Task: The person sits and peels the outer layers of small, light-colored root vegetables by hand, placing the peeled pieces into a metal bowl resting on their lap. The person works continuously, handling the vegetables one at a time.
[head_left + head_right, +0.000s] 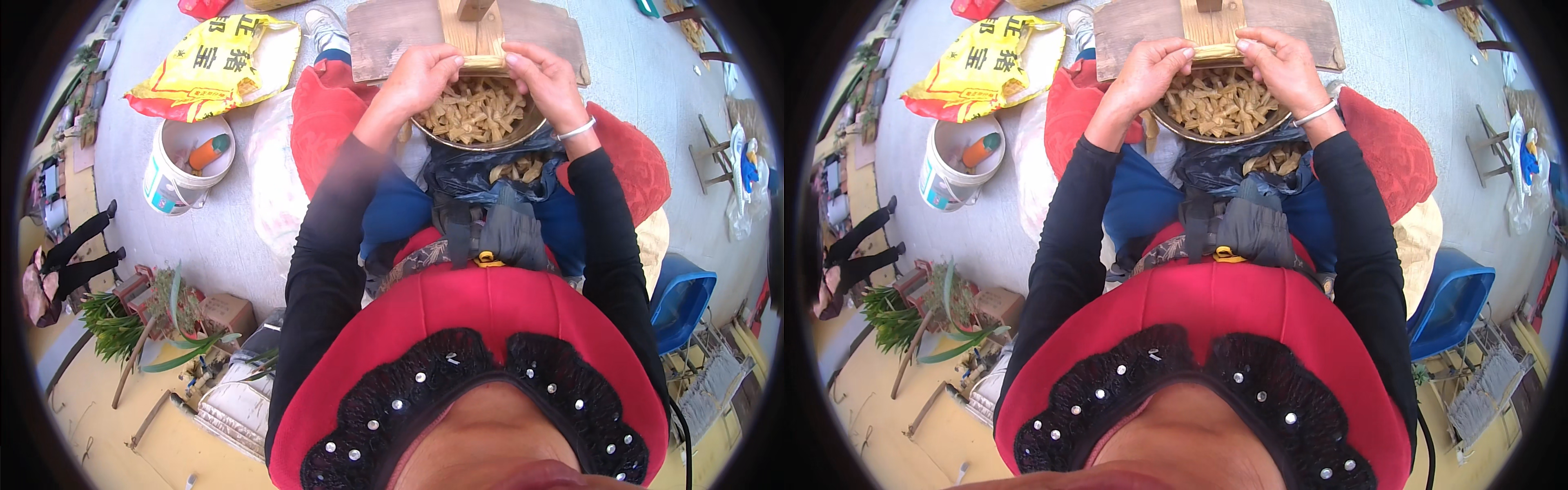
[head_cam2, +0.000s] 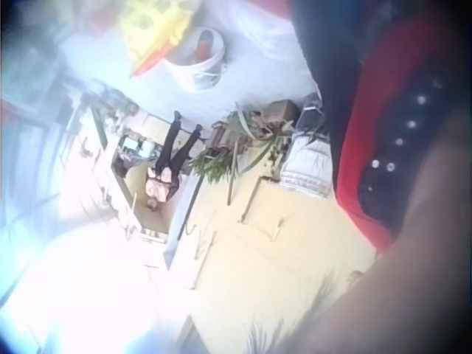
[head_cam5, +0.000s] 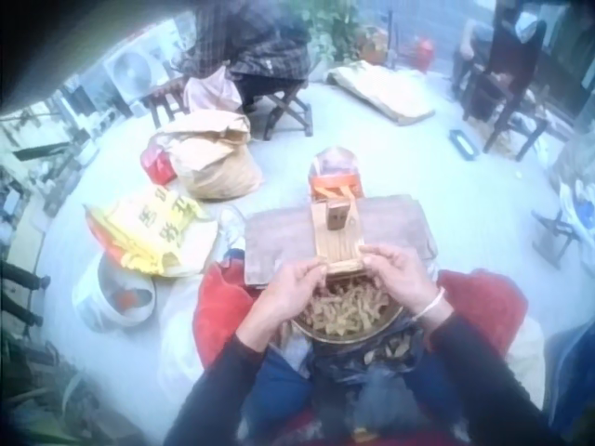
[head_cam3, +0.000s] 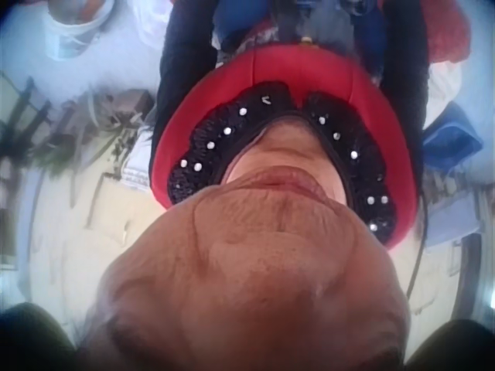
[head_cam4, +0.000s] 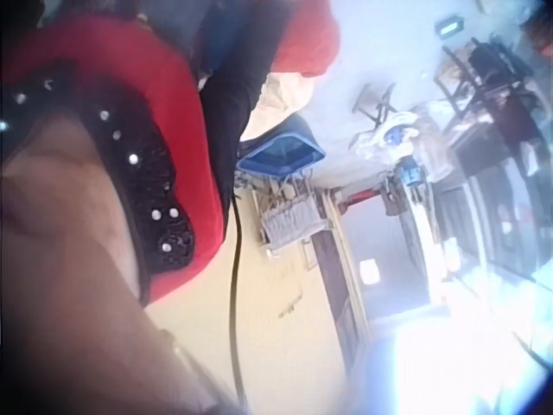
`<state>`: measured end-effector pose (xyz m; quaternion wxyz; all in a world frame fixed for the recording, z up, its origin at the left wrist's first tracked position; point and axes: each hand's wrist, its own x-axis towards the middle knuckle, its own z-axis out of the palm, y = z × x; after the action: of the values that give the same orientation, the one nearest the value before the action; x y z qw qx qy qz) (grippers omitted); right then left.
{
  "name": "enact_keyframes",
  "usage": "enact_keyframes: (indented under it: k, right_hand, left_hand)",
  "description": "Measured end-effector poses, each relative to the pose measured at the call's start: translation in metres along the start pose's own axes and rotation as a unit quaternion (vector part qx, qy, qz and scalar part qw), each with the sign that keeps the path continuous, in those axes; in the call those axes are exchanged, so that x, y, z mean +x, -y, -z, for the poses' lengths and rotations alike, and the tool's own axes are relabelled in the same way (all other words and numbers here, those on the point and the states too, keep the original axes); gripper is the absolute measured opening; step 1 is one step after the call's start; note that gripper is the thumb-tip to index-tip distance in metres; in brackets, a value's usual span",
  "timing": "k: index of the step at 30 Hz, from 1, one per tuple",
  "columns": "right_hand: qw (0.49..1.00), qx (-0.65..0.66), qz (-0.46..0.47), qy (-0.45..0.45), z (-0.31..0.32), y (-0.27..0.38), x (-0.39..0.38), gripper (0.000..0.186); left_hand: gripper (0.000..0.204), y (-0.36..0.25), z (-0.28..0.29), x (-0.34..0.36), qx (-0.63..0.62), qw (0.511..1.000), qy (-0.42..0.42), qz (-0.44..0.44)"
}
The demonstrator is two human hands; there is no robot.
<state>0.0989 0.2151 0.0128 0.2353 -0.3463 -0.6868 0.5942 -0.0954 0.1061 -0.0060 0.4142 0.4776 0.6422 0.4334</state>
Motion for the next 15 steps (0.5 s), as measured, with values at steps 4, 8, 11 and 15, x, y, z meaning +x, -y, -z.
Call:
enact_keyframes:
  k: [4, 8, 11, 15]
  right_hand:
    - [0.999, -0.031, 0.013, -0.021, 0.000, -0.002, 0.018, 0.025]
    - [1.000, -0.017, -0.006, 0.004, 0.001, 0.001, 0.017, 0.024]
    - [0.985, -0.106, 0.133, 0.033, 0.004, -0.001, 0.011, 0.025]
    - [0.926, -0.270, 0.257, 0.065, 0.004, 0.017, -0.005, 0.028]
  left_hand:
    - [0.021, -0.001, 0.008, 0.021, 0.018, 1.000, -0.022, 0.002]
    - [0.022, -0.014, 0.006, 0.016, 0.047, 0.999, 0.003, -0.004]
    - [0.024, -0.017, 0.001, 0.008, 0.056, 0.997, 0.043, -0.009]
    - [0.027, -0.012, -0.007, -0.007, -0.010, 0.997, 0.072, 0.007]
